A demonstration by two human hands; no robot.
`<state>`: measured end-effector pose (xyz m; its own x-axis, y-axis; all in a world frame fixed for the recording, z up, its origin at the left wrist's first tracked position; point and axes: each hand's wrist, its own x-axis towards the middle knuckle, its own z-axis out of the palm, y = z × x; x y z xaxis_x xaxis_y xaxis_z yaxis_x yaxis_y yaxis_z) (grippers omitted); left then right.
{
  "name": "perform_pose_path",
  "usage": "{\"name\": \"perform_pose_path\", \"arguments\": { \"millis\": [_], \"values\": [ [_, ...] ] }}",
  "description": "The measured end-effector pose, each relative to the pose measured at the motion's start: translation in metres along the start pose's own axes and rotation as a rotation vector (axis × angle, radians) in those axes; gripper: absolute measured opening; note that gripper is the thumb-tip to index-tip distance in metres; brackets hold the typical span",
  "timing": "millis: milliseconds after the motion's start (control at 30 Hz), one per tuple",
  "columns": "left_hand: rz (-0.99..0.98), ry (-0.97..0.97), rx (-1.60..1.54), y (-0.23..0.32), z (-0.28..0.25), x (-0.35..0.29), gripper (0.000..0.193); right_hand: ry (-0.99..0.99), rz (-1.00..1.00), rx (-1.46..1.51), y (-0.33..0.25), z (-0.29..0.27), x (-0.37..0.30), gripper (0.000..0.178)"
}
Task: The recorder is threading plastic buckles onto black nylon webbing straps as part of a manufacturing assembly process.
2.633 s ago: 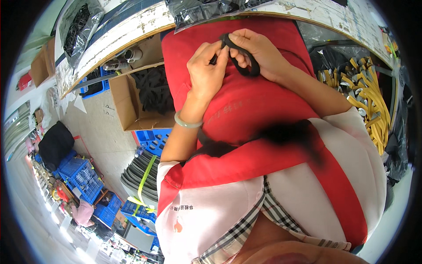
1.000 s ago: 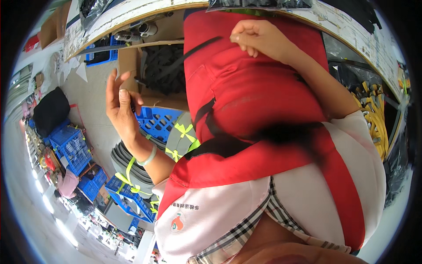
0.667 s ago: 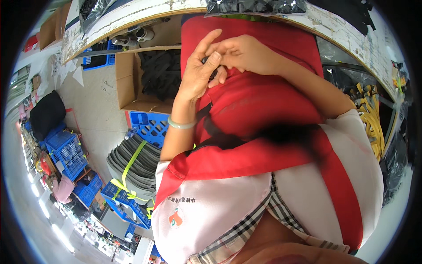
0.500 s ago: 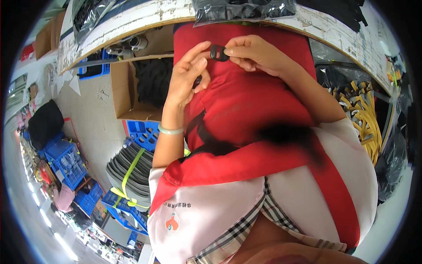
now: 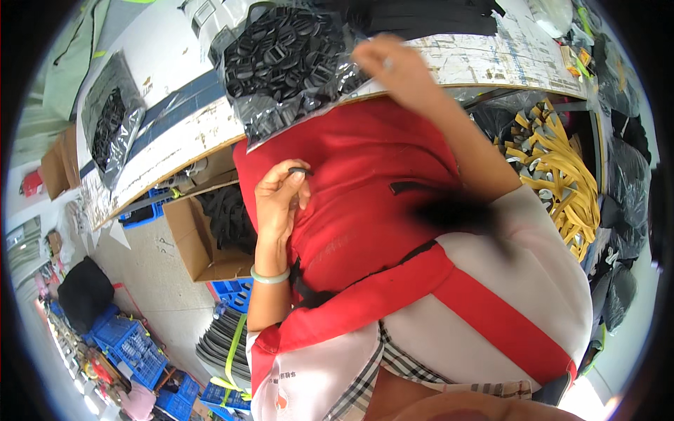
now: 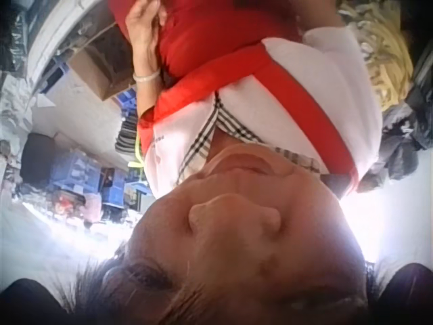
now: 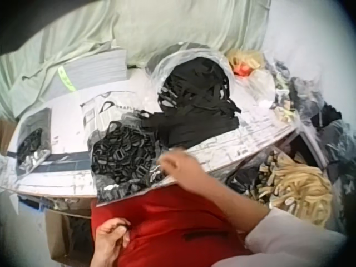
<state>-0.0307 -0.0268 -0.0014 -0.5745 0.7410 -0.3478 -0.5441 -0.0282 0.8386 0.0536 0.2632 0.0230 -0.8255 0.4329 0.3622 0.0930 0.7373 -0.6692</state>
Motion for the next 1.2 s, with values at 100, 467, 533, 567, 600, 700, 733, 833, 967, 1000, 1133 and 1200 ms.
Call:
{"name": "perform_pose_path", "arguments": {
  "millis": [100, 467, 533, 567, 600, 700, 733, 833, 967, 1000, 1133, 1200],
  "values": [
    [-0.049, -0.004, -0.037, 0.0, 0.006, 0.007, 0.012, 0.353, -0.218, -0.476, 0.07, -0.048, 0.049, 0.021],
    [-0.188, -0.023, -0.038, -0.024, 0.009, 0.019, 0.011, 0.142, -0.184, -0.521, 0.138, -0.065, -0.012, 0.026],
    [-0.195, -0.031, -0.019, -0.023, 0.008, 0.021, 0.012, 0.188, -0.174, -0.488, 0.116, -0.064, -0.006, 0.026],
    [-0.197, -0.035, -0.017, -0.021, 0.008, 0.022, 0.012, 0.191, -0.17, -0.491, 0.105, -0.064, -0.009, 0.026],
    [-0.196, -0.029, 0.022, -0.019, 0.009, 0.022, 0.013, 0.223, -0.147, -0.503, 0.096, -0.065, -0.013, 0.025],
    [-0.186, -0.022, 0.052, -0.021, 0.009, 0.022, 0.014, 0.262, -0.127, -0.452, 0.101, -0.074, -0.035, 0.024],
    [-0.176, -0.011, 0.043, -0.023, 0.007, 0.021, 0.014, 0.156, -0.043, -0.351, 0.09, -0.075, -0.047, 0.025],
    [-0.216, -0.005, 0.069, -0.025, 0.005, 0.018, 0.015, 0.008, 0.0, -0.324, 0.073, -0.07, -0.068, 0.029],
    [-0.149, -0.033, 0.079, -0.023, 0.015, 0.02, 0.018, 0.073, -0.135, -0.394, 0.08, -0.052, -0.088, 0.026],
    [-0.159, -0.025, 0.075, -0.023, 0.016, 0.021, 0.019, 0.114, -0.135, -0.377, 0.082, -0.048, -0.089, 0.025],
    [-0.098, 0.02, 0.098, -0.018, 0.026, 0.02, 0.019, 0.144, -0.306, -0.317, 0.032, -0.039, -0.074, 0.017],
    [-0.004, 0.056, 0.104, -0.012, 0.033, 0.013, 0.017, -0.005, 0.006, 0.085, -0.038, -0.037, -0.073, 0.013]
  ]
}}
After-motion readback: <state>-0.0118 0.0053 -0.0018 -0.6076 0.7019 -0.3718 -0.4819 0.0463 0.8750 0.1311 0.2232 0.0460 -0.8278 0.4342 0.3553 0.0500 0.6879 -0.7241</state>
